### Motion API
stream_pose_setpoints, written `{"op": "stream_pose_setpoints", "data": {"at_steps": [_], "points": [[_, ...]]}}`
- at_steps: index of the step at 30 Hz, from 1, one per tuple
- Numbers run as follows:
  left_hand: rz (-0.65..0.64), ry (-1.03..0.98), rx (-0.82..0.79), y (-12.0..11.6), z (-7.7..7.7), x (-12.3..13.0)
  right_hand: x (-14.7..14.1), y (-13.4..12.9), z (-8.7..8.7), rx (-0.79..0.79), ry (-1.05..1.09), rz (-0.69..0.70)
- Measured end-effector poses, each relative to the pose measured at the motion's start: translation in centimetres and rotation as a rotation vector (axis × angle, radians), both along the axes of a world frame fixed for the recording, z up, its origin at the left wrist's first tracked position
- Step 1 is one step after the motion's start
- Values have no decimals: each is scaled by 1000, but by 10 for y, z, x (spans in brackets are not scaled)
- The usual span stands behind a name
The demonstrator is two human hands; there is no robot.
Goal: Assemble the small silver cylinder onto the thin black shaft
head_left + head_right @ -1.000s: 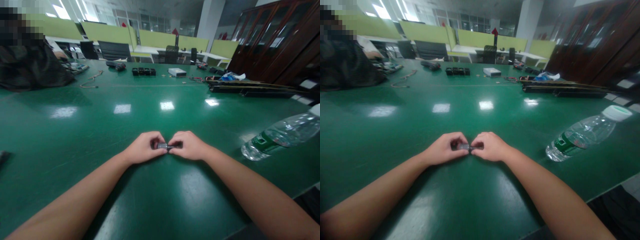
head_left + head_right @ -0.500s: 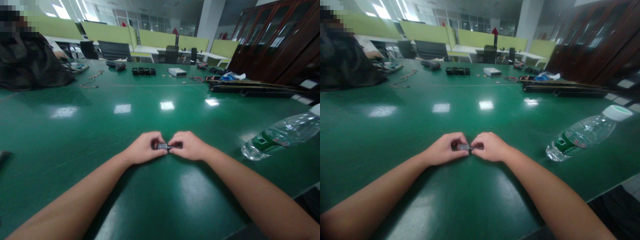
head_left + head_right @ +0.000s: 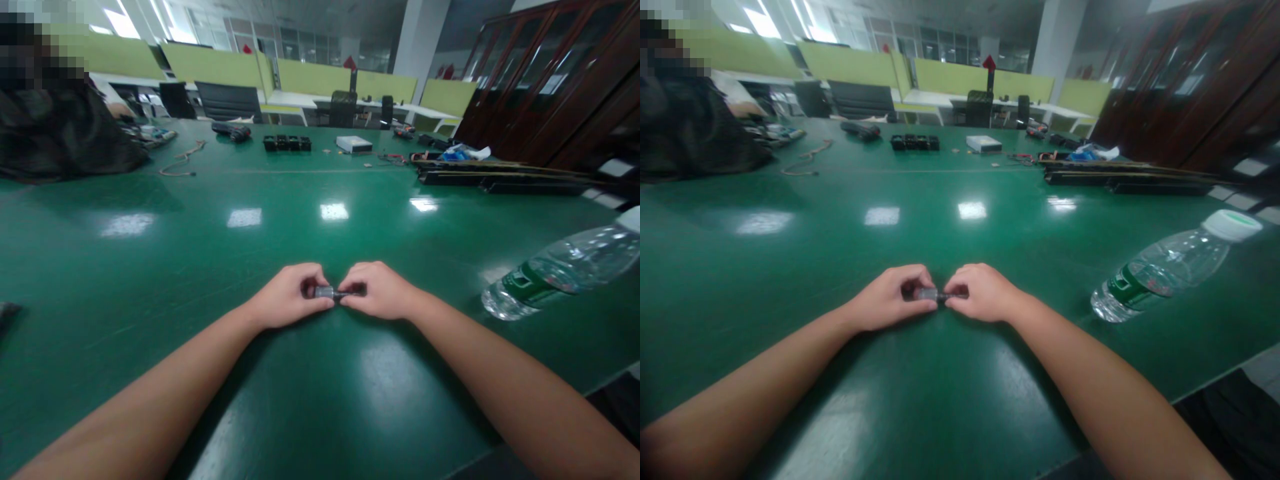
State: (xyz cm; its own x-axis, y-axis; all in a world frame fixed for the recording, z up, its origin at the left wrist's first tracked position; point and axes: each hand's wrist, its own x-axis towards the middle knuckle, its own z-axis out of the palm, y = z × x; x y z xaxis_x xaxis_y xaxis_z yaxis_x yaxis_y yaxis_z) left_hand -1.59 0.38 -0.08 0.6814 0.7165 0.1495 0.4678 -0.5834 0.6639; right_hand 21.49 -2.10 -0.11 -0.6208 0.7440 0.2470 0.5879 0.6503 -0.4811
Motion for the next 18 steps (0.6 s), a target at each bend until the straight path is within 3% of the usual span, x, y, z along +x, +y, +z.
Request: {"op": "stream_pose_setpoints", "data": {"at_steps": [18], "points": [[-3,-18,-20,1,-1,0,7,0,3,-28,-24,-18]]}}
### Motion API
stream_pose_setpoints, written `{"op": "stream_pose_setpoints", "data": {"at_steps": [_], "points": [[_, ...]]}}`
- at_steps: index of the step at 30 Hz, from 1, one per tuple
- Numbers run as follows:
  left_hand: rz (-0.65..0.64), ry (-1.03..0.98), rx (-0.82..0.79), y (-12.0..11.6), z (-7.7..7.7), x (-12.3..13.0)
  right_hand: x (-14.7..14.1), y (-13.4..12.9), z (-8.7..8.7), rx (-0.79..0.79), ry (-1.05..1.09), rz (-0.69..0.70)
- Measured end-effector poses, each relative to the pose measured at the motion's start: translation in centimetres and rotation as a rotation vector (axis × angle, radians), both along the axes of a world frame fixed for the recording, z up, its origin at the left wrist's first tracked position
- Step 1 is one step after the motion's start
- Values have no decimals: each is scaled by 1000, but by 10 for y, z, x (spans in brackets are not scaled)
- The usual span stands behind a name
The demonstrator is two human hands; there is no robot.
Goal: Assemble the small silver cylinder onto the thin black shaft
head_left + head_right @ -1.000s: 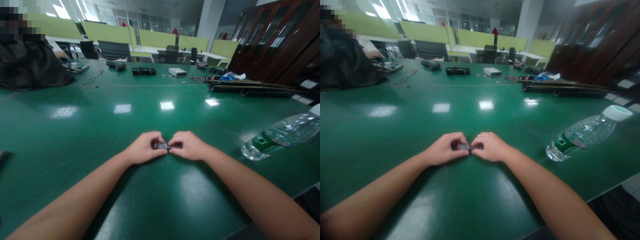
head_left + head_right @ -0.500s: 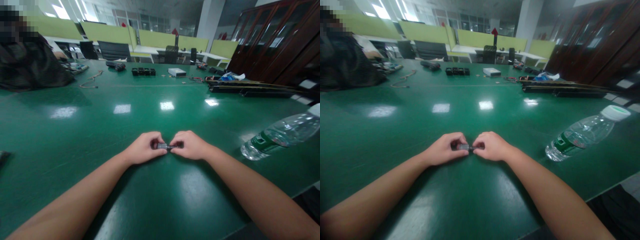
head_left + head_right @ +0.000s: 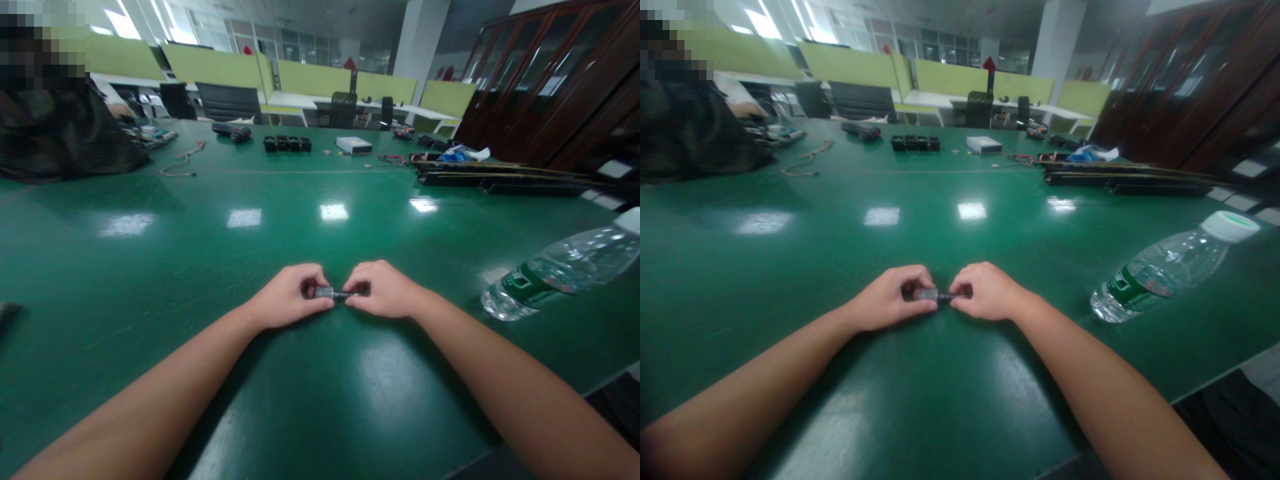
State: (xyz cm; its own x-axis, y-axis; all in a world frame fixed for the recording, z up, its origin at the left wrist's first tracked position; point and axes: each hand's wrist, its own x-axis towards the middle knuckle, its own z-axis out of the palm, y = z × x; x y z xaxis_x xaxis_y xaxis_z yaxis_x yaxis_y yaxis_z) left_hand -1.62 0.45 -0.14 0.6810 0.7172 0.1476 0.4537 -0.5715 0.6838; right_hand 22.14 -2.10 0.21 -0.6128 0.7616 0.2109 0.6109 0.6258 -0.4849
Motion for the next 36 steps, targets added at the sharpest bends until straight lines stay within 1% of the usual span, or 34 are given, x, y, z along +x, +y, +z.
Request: {"op": "stream_pose_setpoints", "data": {"at_steps": [12,18,23,26,32,36], "points": [[-9,-2,5,0,0,0,10,2,4,-59,-18,-18],[1,11,14,1,-1,-1,21,5,8,-160,-30,-36],[-11,7,12,1,-1,-1,34,11,9,-193,-48,-78],[-10,6,1,1,-1,-1,36,12,9,-225,-30,-71],[-4,7,7,1,-1,0,27,8,8,-228,3,-39],[22,7,-26,0,-2,1,6,5,0,-103,58,-31]]}}
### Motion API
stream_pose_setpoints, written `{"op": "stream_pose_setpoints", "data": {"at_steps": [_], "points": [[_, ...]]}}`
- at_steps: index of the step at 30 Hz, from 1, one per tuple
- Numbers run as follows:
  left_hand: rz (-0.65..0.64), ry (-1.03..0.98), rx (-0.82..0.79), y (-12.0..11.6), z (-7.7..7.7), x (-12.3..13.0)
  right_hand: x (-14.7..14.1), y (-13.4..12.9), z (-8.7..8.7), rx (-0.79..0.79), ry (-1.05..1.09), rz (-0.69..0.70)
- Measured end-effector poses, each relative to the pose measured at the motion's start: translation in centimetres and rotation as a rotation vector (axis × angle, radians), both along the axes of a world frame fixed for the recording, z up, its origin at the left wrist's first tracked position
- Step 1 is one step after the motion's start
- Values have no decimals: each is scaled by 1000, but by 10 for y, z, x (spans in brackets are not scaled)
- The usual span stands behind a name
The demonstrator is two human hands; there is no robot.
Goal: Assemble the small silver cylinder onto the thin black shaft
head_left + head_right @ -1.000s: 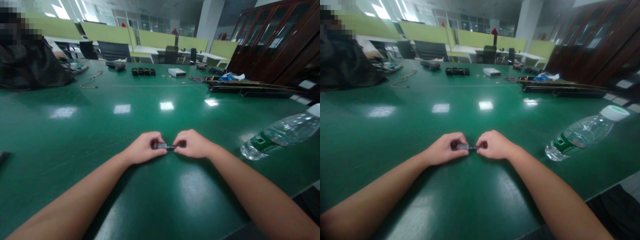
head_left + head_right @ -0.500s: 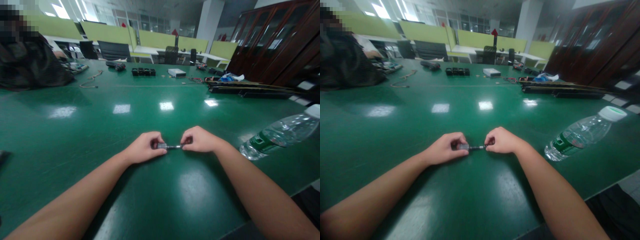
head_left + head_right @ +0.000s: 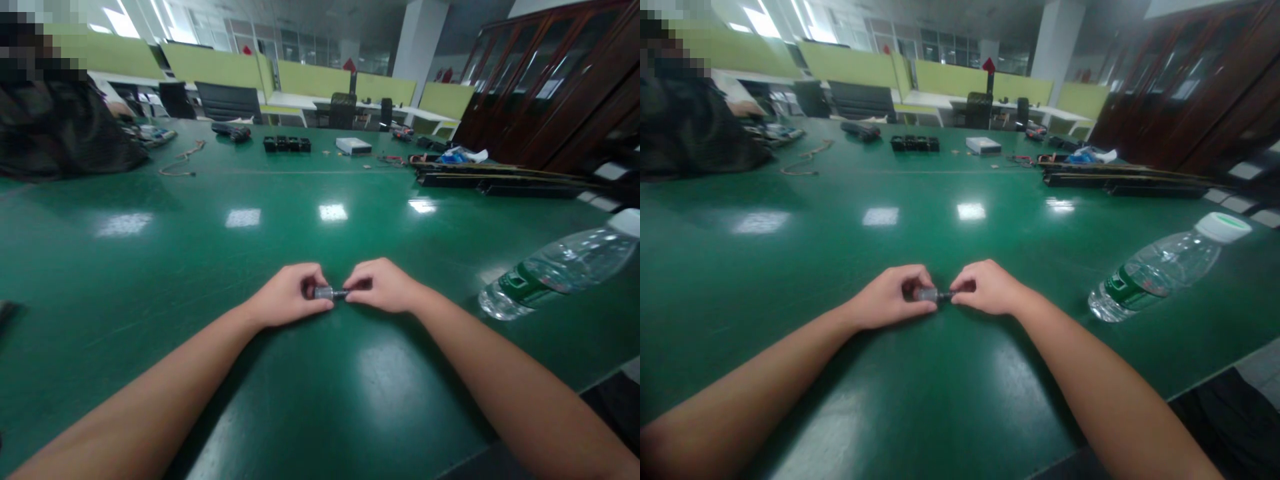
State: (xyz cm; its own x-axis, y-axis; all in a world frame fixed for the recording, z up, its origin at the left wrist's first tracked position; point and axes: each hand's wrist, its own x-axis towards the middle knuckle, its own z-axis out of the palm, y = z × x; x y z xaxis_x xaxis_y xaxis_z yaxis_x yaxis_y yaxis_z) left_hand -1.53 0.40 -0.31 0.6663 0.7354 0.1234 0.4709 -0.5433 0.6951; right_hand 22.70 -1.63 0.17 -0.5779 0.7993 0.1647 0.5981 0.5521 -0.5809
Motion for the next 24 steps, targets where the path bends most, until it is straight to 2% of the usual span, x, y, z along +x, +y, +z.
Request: {"op": "stream_pose_setpoints", "data": {"at_steps": [3,7,14,24], "points": [[17,-8,-16,-1,1,0,-15,-1,-8,97,22,-10],[-10,-36,-37,-1,4,-1,-20,-1,-13,126,20,-64],[-8,-14,-4,0,4,0,-15,-1,-11,166,16,28],[-2,-14,13,0,4,1,-14,-2,-9,149,0,43]]}}
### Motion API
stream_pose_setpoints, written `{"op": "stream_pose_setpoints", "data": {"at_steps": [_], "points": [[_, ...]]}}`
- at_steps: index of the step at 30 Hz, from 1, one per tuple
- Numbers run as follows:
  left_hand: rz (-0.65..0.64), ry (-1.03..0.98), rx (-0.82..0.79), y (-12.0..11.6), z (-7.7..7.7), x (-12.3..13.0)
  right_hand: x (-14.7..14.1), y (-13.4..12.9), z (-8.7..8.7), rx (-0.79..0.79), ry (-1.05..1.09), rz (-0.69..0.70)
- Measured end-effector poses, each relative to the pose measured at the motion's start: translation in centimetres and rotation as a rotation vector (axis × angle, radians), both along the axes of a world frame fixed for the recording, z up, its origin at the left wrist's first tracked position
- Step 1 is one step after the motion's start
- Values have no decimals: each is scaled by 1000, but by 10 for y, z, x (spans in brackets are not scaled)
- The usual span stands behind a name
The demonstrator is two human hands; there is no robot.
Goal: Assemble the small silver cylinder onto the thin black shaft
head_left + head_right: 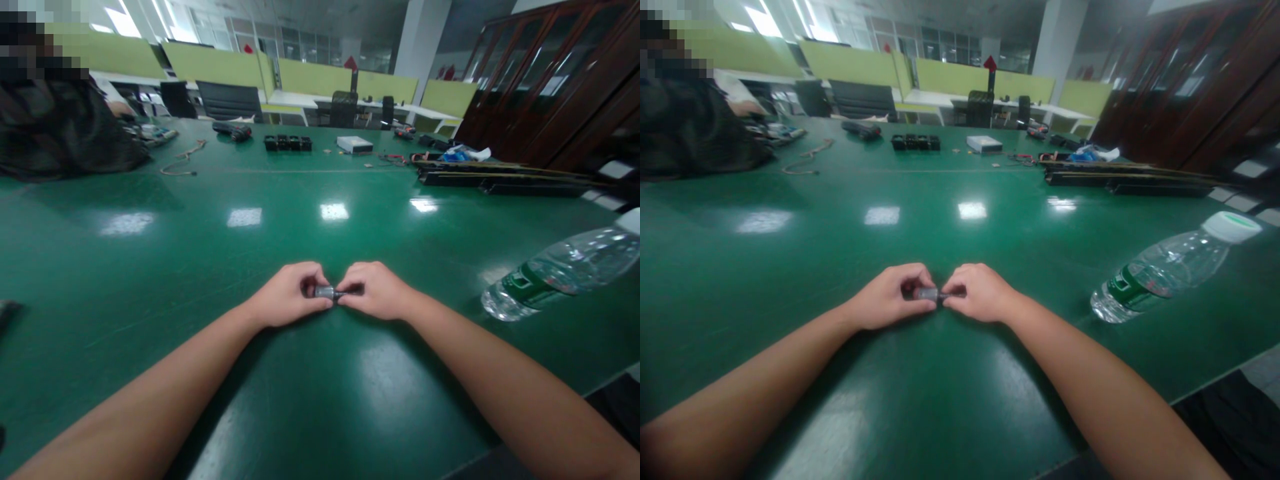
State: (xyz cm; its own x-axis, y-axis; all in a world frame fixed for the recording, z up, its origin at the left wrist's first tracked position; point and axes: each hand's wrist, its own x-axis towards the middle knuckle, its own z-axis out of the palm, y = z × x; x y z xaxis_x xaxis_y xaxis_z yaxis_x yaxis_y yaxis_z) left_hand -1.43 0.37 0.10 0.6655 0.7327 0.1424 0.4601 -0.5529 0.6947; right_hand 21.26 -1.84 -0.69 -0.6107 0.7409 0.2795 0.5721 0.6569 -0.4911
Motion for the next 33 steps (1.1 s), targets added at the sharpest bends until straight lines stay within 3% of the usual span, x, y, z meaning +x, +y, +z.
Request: {"op": "stream_pose_setpoints", "data": {"at_steps": [33], "points": [[-33,9,6,2,-1,-2,13,0,9,-63,-49,-29]]}}
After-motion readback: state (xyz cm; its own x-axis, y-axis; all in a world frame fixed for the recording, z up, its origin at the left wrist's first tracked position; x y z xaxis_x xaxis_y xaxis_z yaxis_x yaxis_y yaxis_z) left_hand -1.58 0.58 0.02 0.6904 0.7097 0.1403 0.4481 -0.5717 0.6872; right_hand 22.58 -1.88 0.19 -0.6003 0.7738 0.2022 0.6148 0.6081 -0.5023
